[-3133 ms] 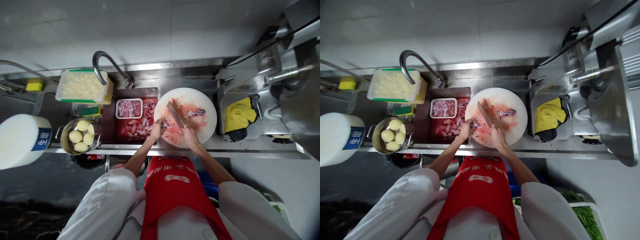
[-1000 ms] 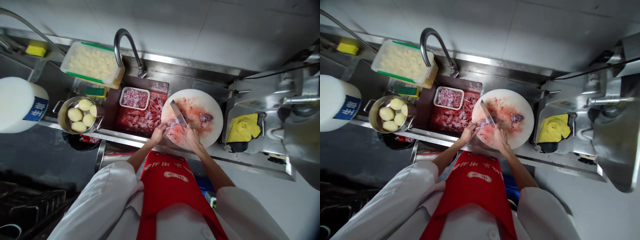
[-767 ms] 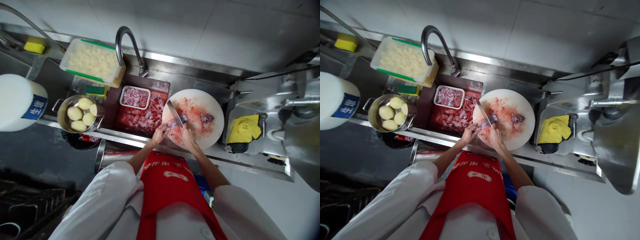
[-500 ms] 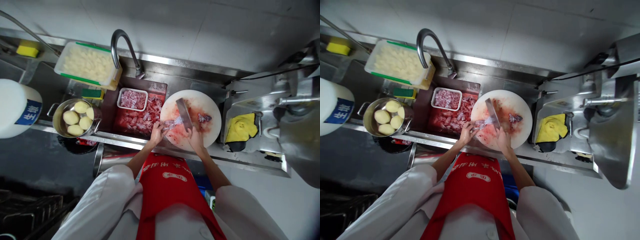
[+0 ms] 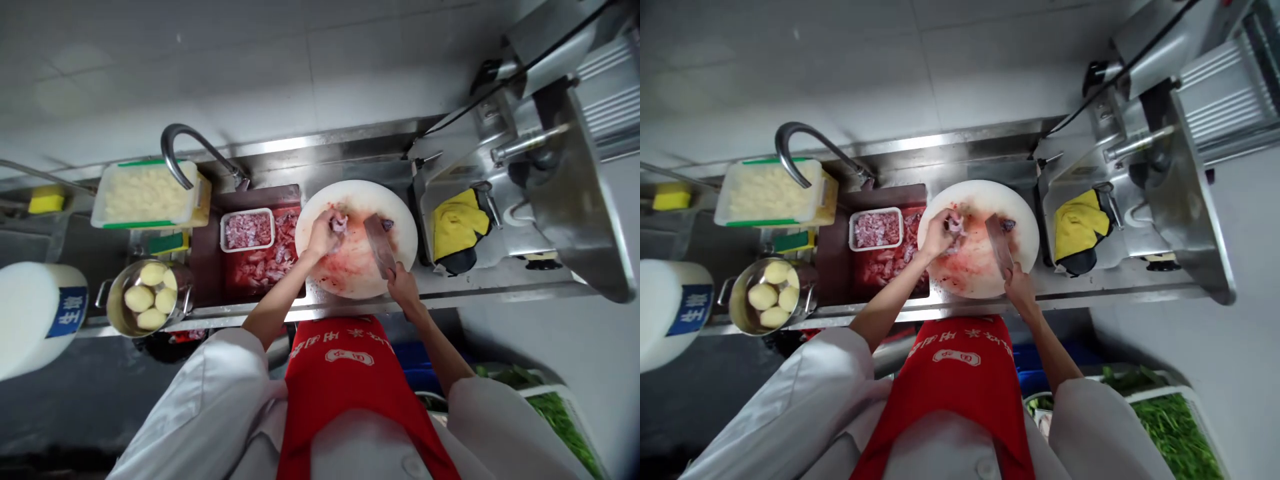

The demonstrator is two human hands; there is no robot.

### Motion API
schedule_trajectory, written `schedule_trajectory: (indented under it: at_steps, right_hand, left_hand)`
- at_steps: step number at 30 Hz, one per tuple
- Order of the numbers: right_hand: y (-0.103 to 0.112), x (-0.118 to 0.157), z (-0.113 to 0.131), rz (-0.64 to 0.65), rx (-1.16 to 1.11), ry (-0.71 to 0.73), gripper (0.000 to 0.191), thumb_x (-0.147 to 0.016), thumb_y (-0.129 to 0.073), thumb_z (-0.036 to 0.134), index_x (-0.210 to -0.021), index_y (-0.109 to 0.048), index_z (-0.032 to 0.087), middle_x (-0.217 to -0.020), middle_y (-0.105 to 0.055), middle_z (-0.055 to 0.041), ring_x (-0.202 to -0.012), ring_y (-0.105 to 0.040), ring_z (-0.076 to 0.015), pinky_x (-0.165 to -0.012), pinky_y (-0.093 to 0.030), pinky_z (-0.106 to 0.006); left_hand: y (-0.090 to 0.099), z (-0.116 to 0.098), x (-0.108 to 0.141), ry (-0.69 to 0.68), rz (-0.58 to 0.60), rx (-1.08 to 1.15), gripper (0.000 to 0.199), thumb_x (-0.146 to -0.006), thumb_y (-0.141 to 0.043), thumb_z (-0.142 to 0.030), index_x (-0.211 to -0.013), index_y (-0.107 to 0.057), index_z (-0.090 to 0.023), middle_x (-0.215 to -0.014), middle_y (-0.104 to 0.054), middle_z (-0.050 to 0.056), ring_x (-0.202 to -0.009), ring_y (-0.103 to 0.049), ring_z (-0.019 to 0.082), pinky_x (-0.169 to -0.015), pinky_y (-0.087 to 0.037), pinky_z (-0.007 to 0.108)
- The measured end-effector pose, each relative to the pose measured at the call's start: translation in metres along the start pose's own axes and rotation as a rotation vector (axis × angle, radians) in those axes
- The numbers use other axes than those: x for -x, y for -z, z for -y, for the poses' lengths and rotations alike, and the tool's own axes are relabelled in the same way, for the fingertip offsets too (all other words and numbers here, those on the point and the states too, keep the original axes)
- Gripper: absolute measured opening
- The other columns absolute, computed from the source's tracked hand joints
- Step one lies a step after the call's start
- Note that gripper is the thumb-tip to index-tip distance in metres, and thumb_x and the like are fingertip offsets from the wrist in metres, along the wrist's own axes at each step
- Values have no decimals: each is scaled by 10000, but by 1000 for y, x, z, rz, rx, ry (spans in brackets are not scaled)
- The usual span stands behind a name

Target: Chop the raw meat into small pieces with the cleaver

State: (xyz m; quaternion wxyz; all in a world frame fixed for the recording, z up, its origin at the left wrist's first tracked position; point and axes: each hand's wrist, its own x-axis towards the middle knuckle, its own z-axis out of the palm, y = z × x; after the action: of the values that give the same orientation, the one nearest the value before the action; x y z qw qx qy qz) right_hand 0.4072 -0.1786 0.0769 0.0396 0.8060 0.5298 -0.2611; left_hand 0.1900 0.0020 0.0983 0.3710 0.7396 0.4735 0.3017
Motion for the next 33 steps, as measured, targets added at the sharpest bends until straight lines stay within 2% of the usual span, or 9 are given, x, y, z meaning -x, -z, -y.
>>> schedule_trajectory:
  at_steps: [3, 5, 9, 12, 15, 21, 26, 29, 33]
  right_hand:
    - [5, -3, -4, 8, -28, -14, 306, -1041, -394, 298, -1225, -547, 107, -966, -730, -161, -893, -689, -270, -692, -371, -300]
    - [9, -5, -5, 4, -33, -13, 293, -1045, -396, 288, -1219, -548, 108, -972, -731, -161, -896, -692, -262, -703, -375, -297]
    - [16, -5, -6, 5, -6, -9, 296, -1053, -391, 294, -1219, -551, 108, -954, -730, -157, -875, -699, -261, -705, -383, -300]
    - [21, -2, 0, 21, 38, -13, 304, -1052, -388, 288, -1235, -545, 103, -949, -727, -161, -875, -701, -262, -708, -395, -301]
    - [24, 1, 17, 26, 89, 17, 335, -1061, -357, 298, -1264, -532, 97, -963, -725, -172, -903, -704, -263, -727, -411, -300]
    - [40, -8, 76, 64, 150, 188, 342, -1073, -326, 310, -1271, -543, 136, -1004, -730, -158, -920, -697, -254, -757, -430, -303]
    - [55, -27, 121, -130, 95, 220, 464, -1093, -204, 369, -1333, -484, 87, -1016, -723, -192, -918, -685, -276, -771, -441, -324]
    - [46, -40, 130, -30, 96, 242, 393, -1086, -278, 316, -1311, -496, 80, -1052, -721, -201, -968, -684, -269, -811, -445, -316]
    - [34, -53, 117, 120, 116, 278, 284, -1042, -419, 223, -1273, -525, 97, -1102, -717, -192, -1013, -683, -246, -834, -440, -291]
  left_hand:
    - [14, -12, 11, -14, -97, 23, 518, -778, -581, -46, -1279, -548, -174, -1078, -659, 46, -894, -615, 162, -807, -488, 265]
    - [15, -7, 26, -26, -88, -45, 470, -782, -604, -71, -1237, -592, -187, -1099, -656, 54, -965, -612, 191, -865, -489, 300]
    - [4, 32, 73, -24, -8, -178, 152, -770, -667, -118, -907, -662, -181, -951, -633, 61, -981, -567, 230, -910, -476, 363]
    - [-1, 60, 107, 19, 11, -200, 140, -745, -677, -111, -849, -626, -188, -924, -607, 56, -952, -546, 232, -867, -481, 361]
    - [1, 74, 129, 26, -51, -180, 138, -771, -691, -148, -852, -590, -194, -929, -604, 53, -931, -540, 228, -843, -472, 355]
    - [8, 81, 140, 57, -119, -138, 118, -833, -676, -225, -864, -565, -202, -929, -609, 52, -913, -546, 222, -821, -452, 344]
    - [7, 86, 141, 35, -139, -94, 94, -836, -652, -213, -869, -566, -196, -926, -607, 54, -909, -537, 221, -806, -439, 336]
    - [8, 87, 141, 41, -121, -98, 95, -838, -650, -223, -867, -564, -196, -919, -604, 55, -902, -536, 224, -812, -437, 344]
    - [9, 88, 139, 54, -116, -105, 106, -844, -654, -236, -853, -555, -199, -904, -599, 55, -897, -535, 228, -825, -434, 356]
